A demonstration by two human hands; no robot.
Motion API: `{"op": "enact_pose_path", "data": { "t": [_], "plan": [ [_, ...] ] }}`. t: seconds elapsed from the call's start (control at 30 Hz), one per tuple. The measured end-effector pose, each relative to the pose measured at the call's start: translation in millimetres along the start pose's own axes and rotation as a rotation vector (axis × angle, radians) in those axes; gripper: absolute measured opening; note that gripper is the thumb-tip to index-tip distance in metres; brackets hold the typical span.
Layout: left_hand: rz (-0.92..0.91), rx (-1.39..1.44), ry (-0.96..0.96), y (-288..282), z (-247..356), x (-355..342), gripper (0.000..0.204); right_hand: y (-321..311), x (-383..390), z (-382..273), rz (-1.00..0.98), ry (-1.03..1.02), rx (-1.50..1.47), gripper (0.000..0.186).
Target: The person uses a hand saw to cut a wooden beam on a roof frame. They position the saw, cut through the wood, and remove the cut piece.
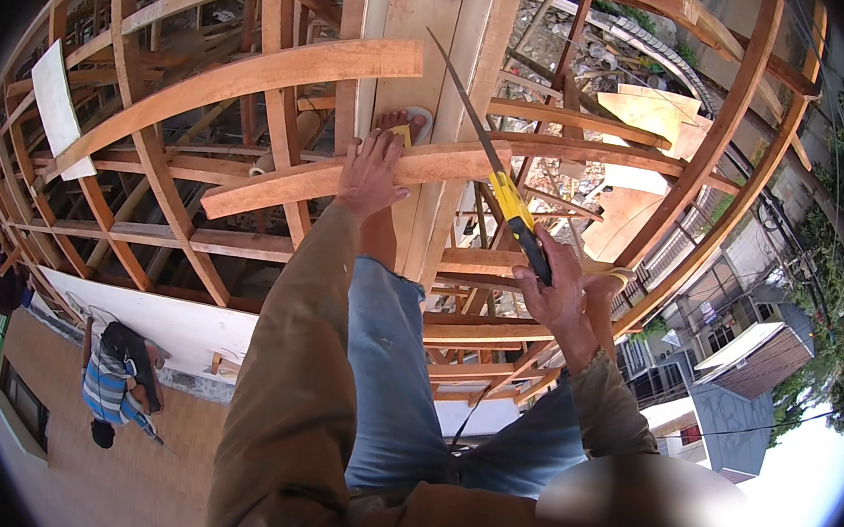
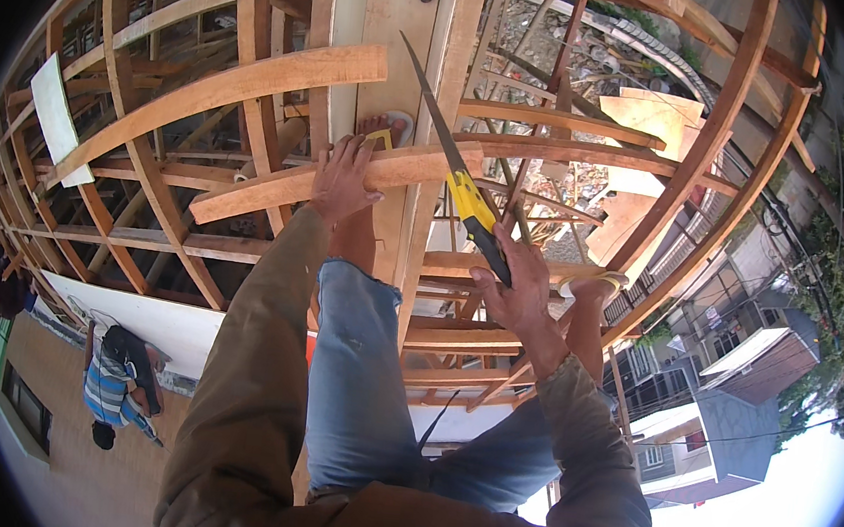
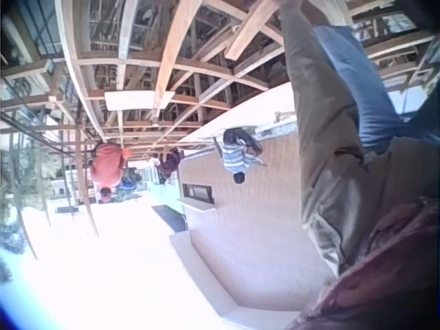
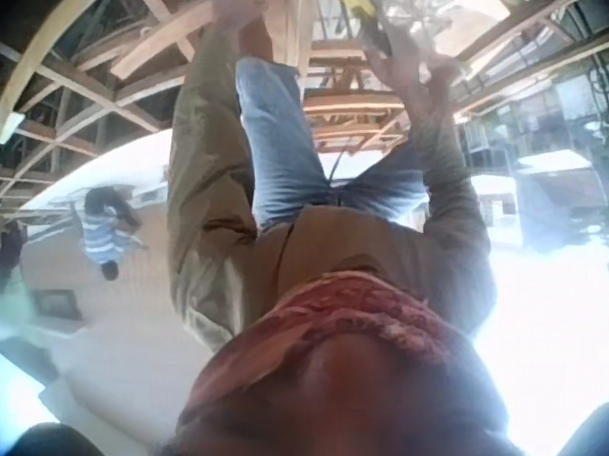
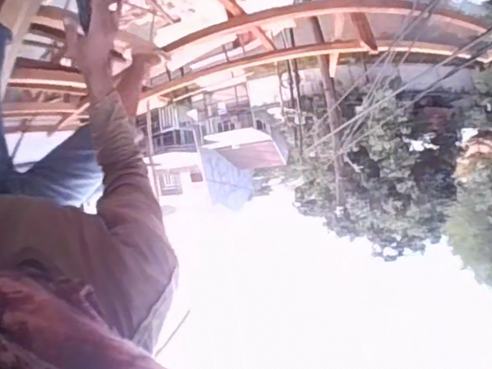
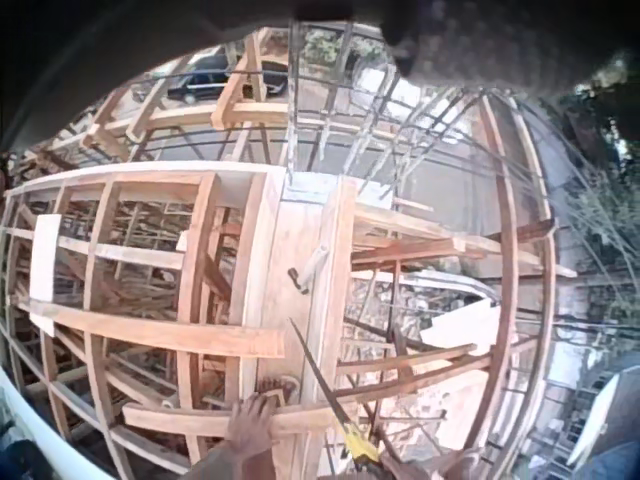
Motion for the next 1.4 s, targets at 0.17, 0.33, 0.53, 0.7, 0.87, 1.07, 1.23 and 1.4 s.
{"op": "enact_pose_path", "data": {
  "t": [0.17,0.33,0.53,0.7,0.87,1.07,1.23,1.4],
  "plan": [
    [-0.242,-0.089,-0.027,33.0,15.5,-29.2,0.080,-11.1,62.7,9.5,0.233,0.326,-0.345,0.054],
    [-0.271,-0.092,0.017,15.6,43.4,-34.4,0.072,-25.9,114.9,22.2,0.450,0.390,-0.587,0.039],
    [-0.194,-0.133,-0.002,-9.1,54.4,-65.2,0.067,-17.0,136.4,21.1,0.475,0.550,-0.761,0.039],
    [-0.274,-0.127,-0.059,-28.1,49.7,-76.1,0.060,-20.3,137.8,29.4,0.522,0.532,-0.518,0.034],
    [-0.222,-0.180,-0.105,-38.4,46.5,-79.5,0.058,7.1,124.1,39.6,0.426,0.471,-0.593,0.031],
    [-0.163,-0.168,-0.037,-54.7,34.1,-88.1,0.055,7.8,107.1,45.4,0.449,0.570,-0.699,0.026],
    [-0.130,-0.167,-0.045,-70.6,46.0,-92.2,0.052,13.8,86.6,35.0,0.410,0.465,-0.656,0.025],
    [-0.248,-0.137,-0.129,-66.5,37.4,-105.8,0.056,9.9,84.6,35.6,0.414,0.594,-0.640,0.026]
  ]
}}
Point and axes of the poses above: each hand's wrist, its own x-axis away from the middle knuckle, its own y-axis out of the palm, z = x × y, the point moved 9 cm from there along -x, towards the middle knuckle, and after that the axes turned 4 degrees about -z, right-handed, at the moved point
